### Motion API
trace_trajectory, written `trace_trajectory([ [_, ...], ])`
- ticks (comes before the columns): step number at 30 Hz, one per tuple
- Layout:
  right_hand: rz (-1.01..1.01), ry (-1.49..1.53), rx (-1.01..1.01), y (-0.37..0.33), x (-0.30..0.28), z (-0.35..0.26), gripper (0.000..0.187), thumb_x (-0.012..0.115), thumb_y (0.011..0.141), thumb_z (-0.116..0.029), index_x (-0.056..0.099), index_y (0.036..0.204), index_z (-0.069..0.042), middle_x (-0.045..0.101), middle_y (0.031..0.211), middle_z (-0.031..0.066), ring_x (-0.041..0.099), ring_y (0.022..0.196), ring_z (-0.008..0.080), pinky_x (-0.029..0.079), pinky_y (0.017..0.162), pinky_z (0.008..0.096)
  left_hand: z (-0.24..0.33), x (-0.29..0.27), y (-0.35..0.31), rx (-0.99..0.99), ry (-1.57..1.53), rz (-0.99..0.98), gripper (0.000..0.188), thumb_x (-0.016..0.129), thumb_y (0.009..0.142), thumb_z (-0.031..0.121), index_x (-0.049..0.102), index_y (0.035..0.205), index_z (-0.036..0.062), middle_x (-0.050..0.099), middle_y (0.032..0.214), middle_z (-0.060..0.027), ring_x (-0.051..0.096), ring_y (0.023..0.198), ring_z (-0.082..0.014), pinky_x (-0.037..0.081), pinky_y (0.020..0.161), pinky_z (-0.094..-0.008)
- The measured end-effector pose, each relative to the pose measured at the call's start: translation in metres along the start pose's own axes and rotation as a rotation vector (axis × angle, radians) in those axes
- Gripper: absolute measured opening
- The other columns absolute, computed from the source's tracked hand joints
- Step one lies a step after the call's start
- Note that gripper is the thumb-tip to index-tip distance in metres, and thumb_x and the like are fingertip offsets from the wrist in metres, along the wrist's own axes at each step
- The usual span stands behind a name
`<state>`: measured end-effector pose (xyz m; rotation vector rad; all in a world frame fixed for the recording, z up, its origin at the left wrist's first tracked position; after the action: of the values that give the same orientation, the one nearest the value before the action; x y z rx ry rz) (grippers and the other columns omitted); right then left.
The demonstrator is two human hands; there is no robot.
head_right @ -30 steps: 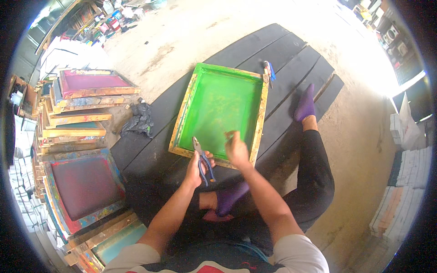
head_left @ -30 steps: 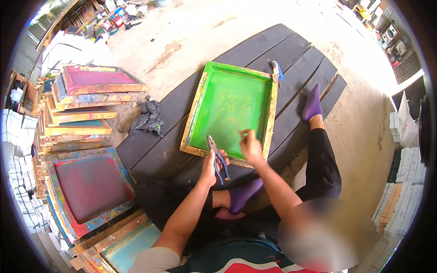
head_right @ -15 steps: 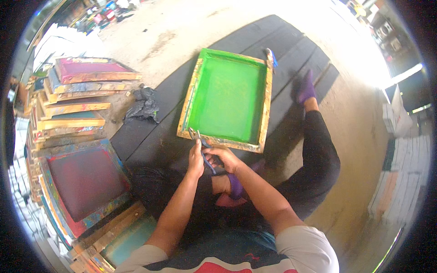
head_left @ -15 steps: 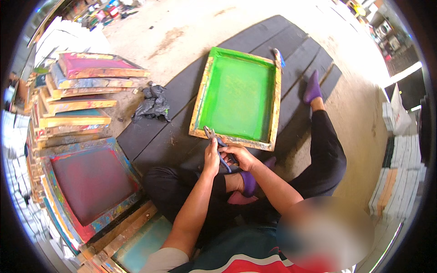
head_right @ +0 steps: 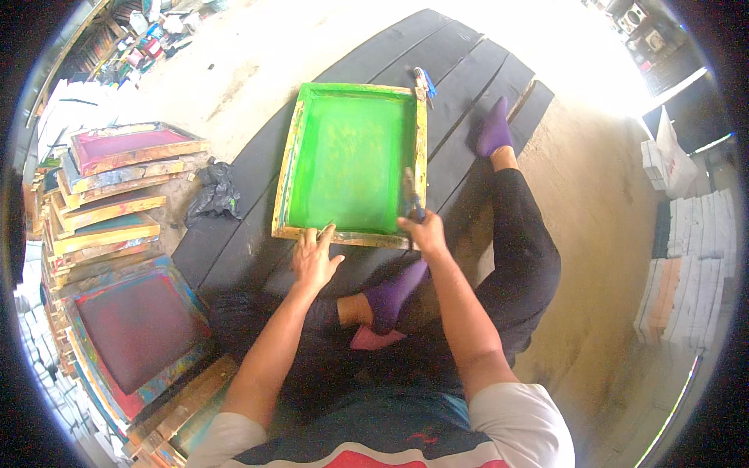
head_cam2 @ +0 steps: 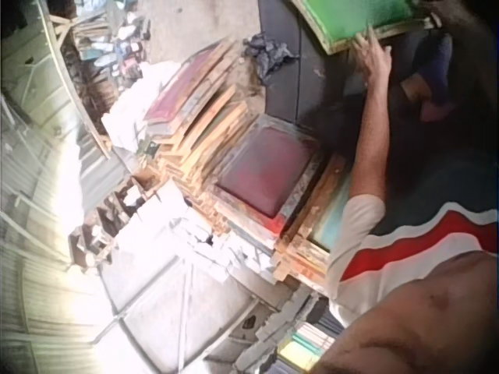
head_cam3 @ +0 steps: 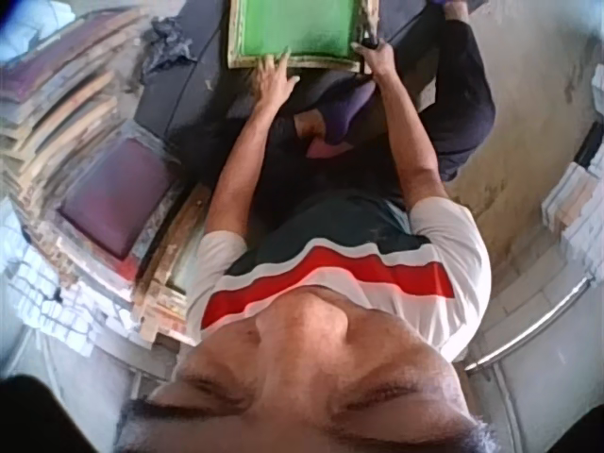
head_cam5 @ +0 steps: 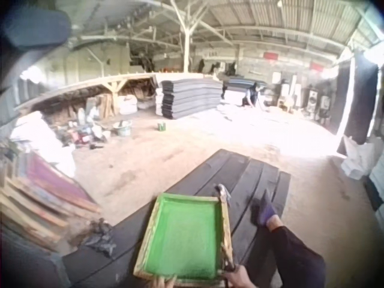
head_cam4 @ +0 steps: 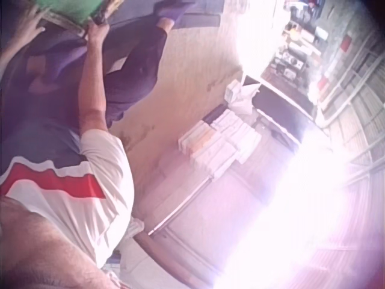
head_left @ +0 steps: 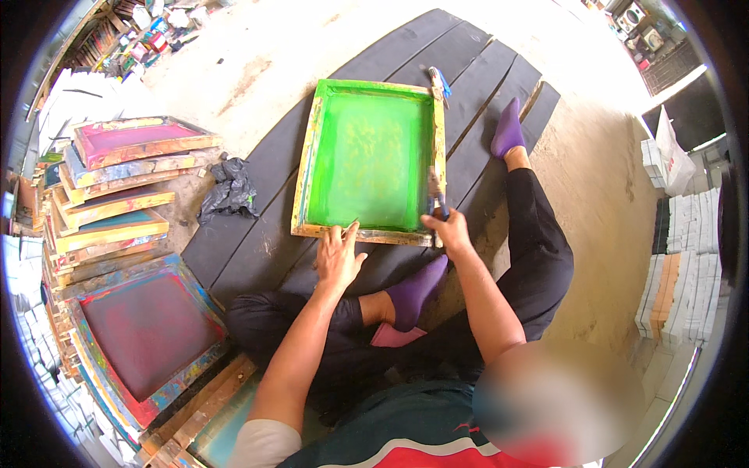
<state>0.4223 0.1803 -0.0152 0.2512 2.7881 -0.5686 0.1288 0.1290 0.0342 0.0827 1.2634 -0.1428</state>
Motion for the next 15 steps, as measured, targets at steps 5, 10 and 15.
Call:
trace_trajectory([
  [5, 0.125, -0.167, 0.107, 0.042, -0.035, 0.014, 0.039, 0.084, 0.076, -0.020, 0.072, 0.105, 0.003, 0.074, 0.088, 0.0118, 0.069, 0.081, 0.0202, 0.053, 0.077, 0.0383, 0.005, 0.029, 0.030, 0.048, 0.273, -0.150, 0.062, 0.079, 0.080, 0.046, 0.064, 0.132, 0.0166, 0.055, 0.118, -0.0099, 0.053, 0.112, -0.0282, 0.046, 0.094, -0.0436],
  [10, 0.060, -0.061, 0.096, 0.044, -0.023, 0.003, 0.038, 0.083, 0.078, -0.021, 0.072, 0.107, 0.001, 0.074, 0.092, 0.0125, 0.069, 0.084, 0.0227, 0.053, 0.082, 0.0372, 0.001, 0.042, 0.028, 0.123, 0.349, -0.105, 0.051, 0.076, 0.080, 0.051, 0.073, 0.116, 0.0149, 0.060, 0.114, -0.0028, 0.056, 0.106, -0.0260, 0.046, 0.088, -0.0434],
  [15, 0.090, -0.107, 0.062, 0.070, -0.032, -0.005, 0.038, 0.082, 0.078, -0.024, 0.072, 0.107, 0.000, 0.074, 0.091, 0.0140, 0.070, 0.084, 0.0256, 0.053, 0.083, 0.0388, 0.016, 0.038, 0.041, 0.090, 0.342, -0.041, 0.052, 0.072, 0.083, 0.053, 0.072, 0.118, 0.0149, 0.059, 0.115, -0.0034, 0.055, 0.107, -0.0264, 0.046, 0.090, -0.0444],
])
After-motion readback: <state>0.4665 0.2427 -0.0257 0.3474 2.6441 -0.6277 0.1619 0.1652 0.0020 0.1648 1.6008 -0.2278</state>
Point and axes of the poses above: each hand's wrist, its own y-axis towards the middle knuckle, its own x-axis out of the palm, z = x × y, the point moved 5 cm from there along y, towards the middle knuckle
